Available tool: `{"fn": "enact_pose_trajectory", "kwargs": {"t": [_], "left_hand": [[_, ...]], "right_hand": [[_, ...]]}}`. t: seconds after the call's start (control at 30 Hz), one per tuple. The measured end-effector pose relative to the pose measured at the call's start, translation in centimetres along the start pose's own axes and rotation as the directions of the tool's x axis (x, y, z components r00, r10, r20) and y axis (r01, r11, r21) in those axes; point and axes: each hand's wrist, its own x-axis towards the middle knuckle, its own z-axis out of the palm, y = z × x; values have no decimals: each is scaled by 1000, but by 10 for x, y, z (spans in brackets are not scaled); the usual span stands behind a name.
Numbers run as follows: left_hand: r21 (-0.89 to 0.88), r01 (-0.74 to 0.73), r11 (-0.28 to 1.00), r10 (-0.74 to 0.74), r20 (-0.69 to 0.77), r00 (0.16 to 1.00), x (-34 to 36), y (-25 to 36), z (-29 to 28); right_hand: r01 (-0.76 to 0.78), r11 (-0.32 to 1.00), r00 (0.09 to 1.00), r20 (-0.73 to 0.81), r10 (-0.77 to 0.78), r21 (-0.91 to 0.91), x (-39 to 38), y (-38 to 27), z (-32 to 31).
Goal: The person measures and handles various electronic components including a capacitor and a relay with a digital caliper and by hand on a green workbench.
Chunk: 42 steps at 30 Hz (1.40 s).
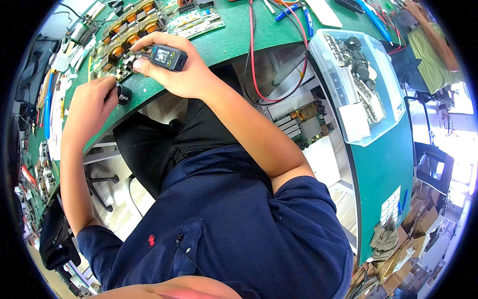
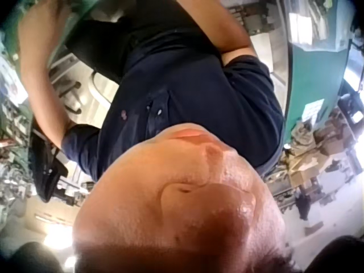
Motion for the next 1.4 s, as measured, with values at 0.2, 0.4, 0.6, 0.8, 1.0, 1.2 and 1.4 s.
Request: {"fn": "enact_pose_trajectory", "kwargs": {"t": [0.2,0.4,0.6,0.8,1.0,1.2,1.4], "left_hand": [[-48,31,998,-30,13,999,-1,-5,0],[-81,36,996,-37,-18,999,-6,-1,0],[-35,29,999,-31,-58,998,-13,-1,6],[-64,54,996,-64,-166,984,-19,0,15],[-379,148,914,-315,-429,847,-40,8,22],[-621,91,779,-477,-491,729,-52,17,72],[-465,149,873,-435,-602,670,-46,18,84]], "right_hand": [[-20,1000,1000,-5,20,7,-1,-3,2],[-106,994,994,-2,106,7,0,-12,3],[-59,998,998,-6,59,4,1,-8,7],[-135,989,991,-18,134,-53,0,-15,10],[-73,995,996,-41,76,70,-2,-3,5],[-58,998,997,49,60,-40,-5,-3,2],[-74,997,997,31,74,13,-6,-7,5]]}}
